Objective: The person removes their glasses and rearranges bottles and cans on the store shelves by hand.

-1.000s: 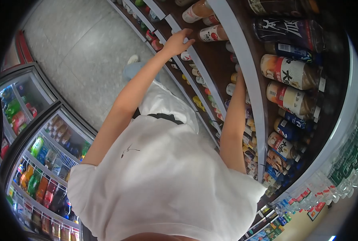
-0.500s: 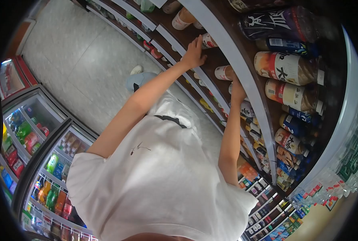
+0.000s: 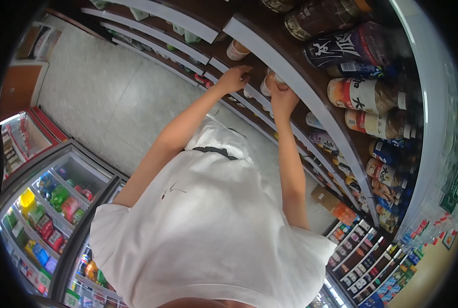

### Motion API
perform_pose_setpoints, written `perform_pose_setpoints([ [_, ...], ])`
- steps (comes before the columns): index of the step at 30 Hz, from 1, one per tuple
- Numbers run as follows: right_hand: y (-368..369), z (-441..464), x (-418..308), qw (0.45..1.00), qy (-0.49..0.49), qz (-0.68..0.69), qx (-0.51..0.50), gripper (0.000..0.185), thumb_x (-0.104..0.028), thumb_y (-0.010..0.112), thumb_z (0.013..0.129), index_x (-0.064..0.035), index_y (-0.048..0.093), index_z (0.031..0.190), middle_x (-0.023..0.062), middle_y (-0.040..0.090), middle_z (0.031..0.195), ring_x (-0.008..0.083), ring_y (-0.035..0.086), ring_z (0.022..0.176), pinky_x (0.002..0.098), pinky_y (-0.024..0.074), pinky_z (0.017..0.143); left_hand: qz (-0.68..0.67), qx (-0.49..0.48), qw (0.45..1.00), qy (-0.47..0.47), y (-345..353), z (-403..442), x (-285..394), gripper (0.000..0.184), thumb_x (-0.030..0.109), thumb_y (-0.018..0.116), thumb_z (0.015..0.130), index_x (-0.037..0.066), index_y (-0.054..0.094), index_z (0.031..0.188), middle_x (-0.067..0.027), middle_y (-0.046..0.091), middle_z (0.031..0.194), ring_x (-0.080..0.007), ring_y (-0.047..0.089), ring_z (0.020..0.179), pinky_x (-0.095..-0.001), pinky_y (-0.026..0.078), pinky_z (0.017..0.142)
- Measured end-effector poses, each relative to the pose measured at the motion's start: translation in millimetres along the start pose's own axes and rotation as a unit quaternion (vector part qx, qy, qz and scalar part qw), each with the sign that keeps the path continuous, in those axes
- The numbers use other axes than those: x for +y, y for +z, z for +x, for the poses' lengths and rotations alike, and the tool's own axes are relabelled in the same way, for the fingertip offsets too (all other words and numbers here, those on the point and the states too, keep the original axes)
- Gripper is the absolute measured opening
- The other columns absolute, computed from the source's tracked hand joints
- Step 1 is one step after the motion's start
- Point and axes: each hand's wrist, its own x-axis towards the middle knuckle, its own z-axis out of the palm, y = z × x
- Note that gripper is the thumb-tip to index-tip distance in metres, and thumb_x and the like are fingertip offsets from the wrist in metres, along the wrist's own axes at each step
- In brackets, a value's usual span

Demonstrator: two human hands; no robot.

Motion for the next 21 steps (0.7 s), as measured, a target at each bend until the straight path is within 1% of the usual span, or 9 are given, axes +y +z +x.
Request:
perform_pose_setpoints([
  [2,13.2,9.0,10.4,0.994,-0.094,-0.022,0.044,0.038,-0.023,0.075,0.069,0.0032,0.061,0.092,0.0151,0.063,0.077,0.0279,0.061,0.076,0.0351,0.045,0.072,-0.008,-0.021,0.999,-0.024,-5.8,1.0,-1.6,0.042,0.018,0.063,0.076,-0.002,0.055,0.112,-0.0201,0.06,0.104,-0.0306,0.06,0.095,-0.0373,0.048,0.079],
  [3,13.1,8.7,-3.9,0.995,-0.085,-0.022,0.053,0.038,-0.023,0.075,0.069,0.0032,0.061,0.092,0.0151,0.063,0.077,0.0279,0.061,0.076,0.0351,0.045,0.072,-0.006,-0.032,0.999,-0.019,-9.2,0.8,1.1,0.042,0.018,0.063,0.076,-0.002,0.055,0.112,-0.0201,0.06,0.104,-0.0306,0.06,0.095,-0.0373,0.048,0.079],
  [5,16.0,9.9,-29.1,0.985,-0.131,0.069,0.086,0.035,-0.022,0.073,0.072,0.0041,0.061,0.092,0.0172,0.063,0.088,0.0308,0.06,0.082,0.0356,0.0443,0.075,0.006,-0.076,0.997,0.009,-13.4,1.1,6.4,0.054,0.023,0.067,0.075,-0.003,0.047,0.119,-0.0216,0.057,0.108,-0.0316,0.057,0.1,-0.0381,0.047,0.08],
  [8,49.2,20.6,-3.5,0.977,-0.069,0.189,0.068,0.034,-0.018,0.073,0.073,0.0086,0.059,0.089,0.0187,0.063,0.089,0.0289,0.061,0.081,0.0353,0.046,0.074,0.056,-0.08,0.993,-0.061,-9.4,0.9,9.7,0.069,0.023,0.069,0.073,-0.001,0.035,0.128,-0.0239,0.053,0.114,-0.0327,0.056,0.101,-0.038,0.047,0.082],
  [9,49.1,22.5,-7.7,0.987,-0.113,0.067,0.089,0.027,-0.014,0.069,0.075,0.0062,0.06,0.091,0.0182,0.064,0.088,0.0325,0.061,0.081,0.0375,0.0458,0.075,0.055,-0.078,0.993,-0.066,-9.5,3.6,7.5,0.077,0.02,0.07,0.072,0.0,0.025,0.131,-0.0253,0.049,0.117,-0.0343,0.056,0.1,-0.0384,0.047,0.082],
  [12,49.3,29.2,-13.2,0.993,-0.081,-0.059,0.06,0.023,-0.013,0.066,0.076,0.0032,0.062,0.092,0.0189,0.064,0.087,0.0353,0.06,0.082,0.0392,0.0459,0.073,-0.01,-0.091,0.995,-0.028,-13.4,6.5,4.3,0.081,0.024,0.068,0.073,-0.004,0.02,0.132,-0.0304,0.042,0.12,-0.0422,0.05,0.106,-0.0431,0.045,0.088],
  [16,40.1,19.6,-15.2,0.99,-0.08,0.003,0.113,0.019,-0.012,0.064,0.07,0.0008,0.064,0.084,0.0183,0.063,0.081,0.0376,0.059,0.076,0.0434,0.0452,0.067,-0.023,-0.106,0.994,0.015,-6.0,7.4,0.7,0.092,0.022,0.069,0.071,-0.008,0.01,0.136,-0.034,0.038,0.125,-0.0431,0.045,0.113,-0.0414,0.041,0.094],
  [18,35.8,7.7,-2.5,0.986,-0.097,0.008,0.137,0.022,-0.014,0.064,0.072,-0.0008,0.063,0.09,0.0171,0.063,0.082,0.0348,0.06,0.075,0.0426,0.0457,0.065,-0.05,-0.131,0.99,0.03,-0.2,12.2,-3.9,0.096,0.022,0.069,0.07,-0.01,0.007,0.136,-0.0348,0.035,0.128,-0.0435,0.043,0.115,-0.0401,0.04,0.095],
  [21,26.3,-25.8,11.4,0.997,0.027,0.051,0.049,0.033,-0.018,0.064,0.077,-0.0044,0.057,0.106,0.0129,0.06,0.093,0.0267,0.061,0.074,0.0346,0.048,0.059,-0.036,-0.126,0.99,0.052,3.5,21.2,-3.4,0.094,0.02,0.069,0.069,-0.008,0.009,0.136,-0.0343,0.038,0.125,-0.0444,0.043,0.115,-0.041,0.04,0.095],
])
